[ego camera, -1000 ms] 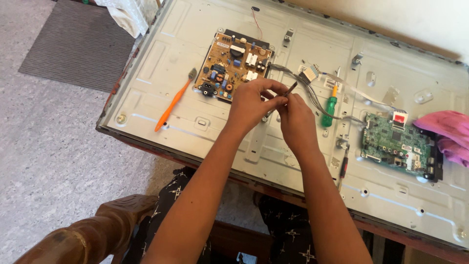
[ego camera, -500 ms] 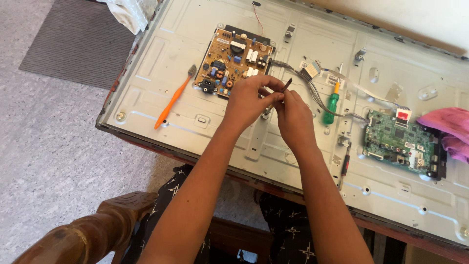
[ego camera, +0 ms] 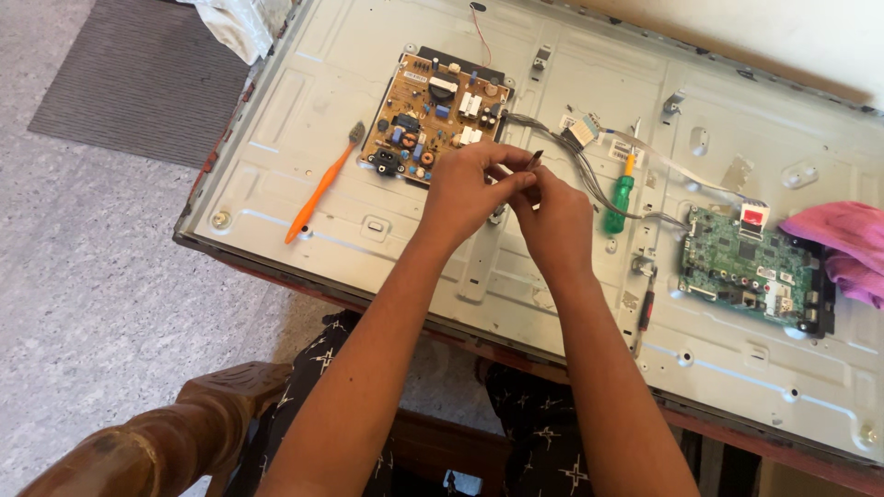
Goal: The person cleans the interior of a disassembled television using a toothbrush and a cloth. They brush dust from a circuit board and wipe the metal chassis, then handle a small white cable and wipe the surface again.
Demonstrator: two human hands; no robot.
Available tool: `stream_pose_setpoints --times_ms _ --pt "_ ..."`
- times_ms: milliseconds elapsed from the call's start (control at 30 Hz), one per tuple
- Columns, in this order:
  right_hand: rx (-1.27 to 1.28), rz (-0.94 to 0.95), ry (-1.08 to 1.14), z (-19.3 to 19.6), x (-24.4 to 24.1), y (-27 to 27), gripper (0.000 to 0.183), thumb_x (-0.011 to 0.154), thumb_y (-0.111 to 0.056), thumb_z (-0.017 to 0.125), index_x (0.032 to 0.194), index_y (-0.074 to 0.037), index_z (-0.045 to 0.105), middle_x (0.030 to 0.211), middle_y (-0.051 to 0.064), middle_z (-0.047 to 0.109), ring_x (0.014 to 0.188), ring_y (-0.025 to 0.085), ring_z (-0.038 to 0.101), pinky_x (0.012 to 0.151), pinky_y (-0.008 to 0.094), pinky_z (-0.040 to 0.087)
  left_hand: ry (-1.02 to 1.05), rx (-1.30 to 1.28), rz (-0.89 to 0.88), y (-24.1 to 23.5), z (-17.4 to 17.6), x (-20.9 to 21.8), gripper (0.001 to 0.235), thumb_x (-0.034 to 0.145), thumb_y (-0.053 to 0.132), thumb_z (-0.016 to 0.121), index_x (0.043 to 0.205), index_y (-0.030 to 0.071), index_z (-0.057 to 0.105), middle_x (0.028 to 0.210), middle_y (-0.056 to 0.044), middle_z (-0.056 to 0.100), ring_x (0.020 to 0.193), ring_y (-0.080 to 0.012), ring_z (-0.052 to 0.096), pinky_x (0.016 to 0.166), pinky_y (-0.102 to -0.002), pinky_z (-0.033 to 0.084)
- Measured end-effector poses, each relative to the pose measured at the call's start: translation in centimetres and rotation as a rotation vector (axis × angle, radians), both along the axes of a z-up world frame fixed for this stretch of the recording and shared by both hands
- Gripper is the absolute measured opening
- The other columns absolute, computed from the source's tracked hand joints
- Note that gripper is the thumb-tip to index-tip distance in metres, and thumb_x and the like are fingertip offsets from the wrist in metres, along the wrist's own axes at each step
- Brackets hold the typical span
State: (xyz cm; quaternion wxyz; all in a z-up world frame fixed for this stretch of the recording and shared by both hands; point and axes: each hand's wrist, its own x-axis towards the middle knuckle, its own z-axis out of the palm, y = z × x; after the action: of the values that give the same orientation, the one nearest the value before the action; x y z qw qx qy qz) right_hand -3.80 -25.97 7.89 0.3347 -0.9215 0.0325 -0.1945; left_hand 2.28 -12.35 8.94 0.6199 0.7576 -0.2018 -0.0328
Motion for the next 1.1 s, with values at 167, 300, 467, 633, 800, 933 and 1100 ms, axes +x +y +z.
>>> stream_pose_setpoints --times_ms 167,300,467,633,800,933,1100 --pt "-0.028 0.007 0.017 -0.1 0.2 -0.1 0.017 0.09 -0.015 0.078 0.104 -0.005 0.073 0.087 0.012 0.077 0.078 0.028 0.076 0.069 0.038 0.057 -0.065 -0.039 -0.024 0.1 -0.1 -0.2 0.025 0.083 0.017 0.082 0.108 0.012 0.08 0.101 -0.004 0.081 0.084 -0.0132 0.079 0.074 -0.027 0.061" --pt "-0.035 0.018 -0.006 -0.3 0.2 -0.1 0.018 0.091 -0.015 0.078 0.104 -0.004 0.073 0.089 0.012 0.077 0.079 0.029 0.075 0.07 0.038 0.057 -0.025 -0.041 -0.053 0.1 -0.1 0.0 0.024 0.088 0.019 0.08 0.111 0.013 0.08 0.102 -0.004 0.081 0.086 -0.0125 0.08 0.074 -0.026 0.062" --pt "0.127 0.078 -0.023 -0.8 0.2 -0.3 0.025 0.084 -0.014 0.079 0.106 -0.004 0.075 0.094 0.013 0.076 0.078 0.023 0.076 0.069 0.035 0.059 0.0 -0.03 -0.061 0.6 0.2 0.2 0.023 0.086 0.015 0.079 0.108 0.012 0.08 0.101 -0.005 0.08 0.085 -0.0125 0.08 0.07 -0.027 0.062" --pt "0.295 0.063 0.028 -2.0 0.3 -0.3 0.022 0.089 -0.009 0.079 0.109 -0.003 0.075 0.097 0.01 0.077 0.082 0.018 0.077 0.071 0.03 0.06 -0.048 0.037 -0.054 1.0 0.5 0.5 0.021 0.087 0.012 0.076 0.107 0.011 0.08 0.099 -0.007 0.079 0.081 -0.0128 0.079 0.069 -0.026 0.062" --pt "0.227 0.032 -0.109 -2.6 0.5 0.1 0.022 0.082 -0.008 0.081 0.102 -0.001 0.076 0.095 0.012 0.075 0.076 0.02 0.076 0.068 0.031 0.059 -0.104 0.045 -0.047 0.6 0.4 0.4 0.02 0.083 0.013 0.078 0.103 0.01 0.081 0.095 -0.006 0.08 0.08 -0.0134 0.079 0.07 -0.027 0.062" --pt "0.143 0.05 -0.079 -2.1 0.6 -0.5 0.021 0.083 -0.015 0.085 0.095 -0.001 0.075 0.084 0.014 0.074 0.073 0.022 0.075 0.067 0.033 0.058 -0.108 0.012 -0.051 0.5 0.1 0.3 0.018 0.08 0.014 0.081 0.096 0.008 0.081 0.09 -0.006 0.08 0.078 -0.0138 0.08 0.07 -0.027 0.063" --pt "0.063 0.103 -0.052 -1.3 0.7 -0.8 0.019 0.084 -0.015 0.086 0.094 -0.002 0.077 0.083 0.017 0.074 0.07 0.027 0.073 0.063 0.036 0.055 -0.113 0.008 -0.02 0.6 0.1 0.1 0.018 0.079 0.015 0.082 0.095 0.007 0.081 0.087 -0.007 0.08 0.077 -0.0132 0.079 0.069 -0.026 0.062"
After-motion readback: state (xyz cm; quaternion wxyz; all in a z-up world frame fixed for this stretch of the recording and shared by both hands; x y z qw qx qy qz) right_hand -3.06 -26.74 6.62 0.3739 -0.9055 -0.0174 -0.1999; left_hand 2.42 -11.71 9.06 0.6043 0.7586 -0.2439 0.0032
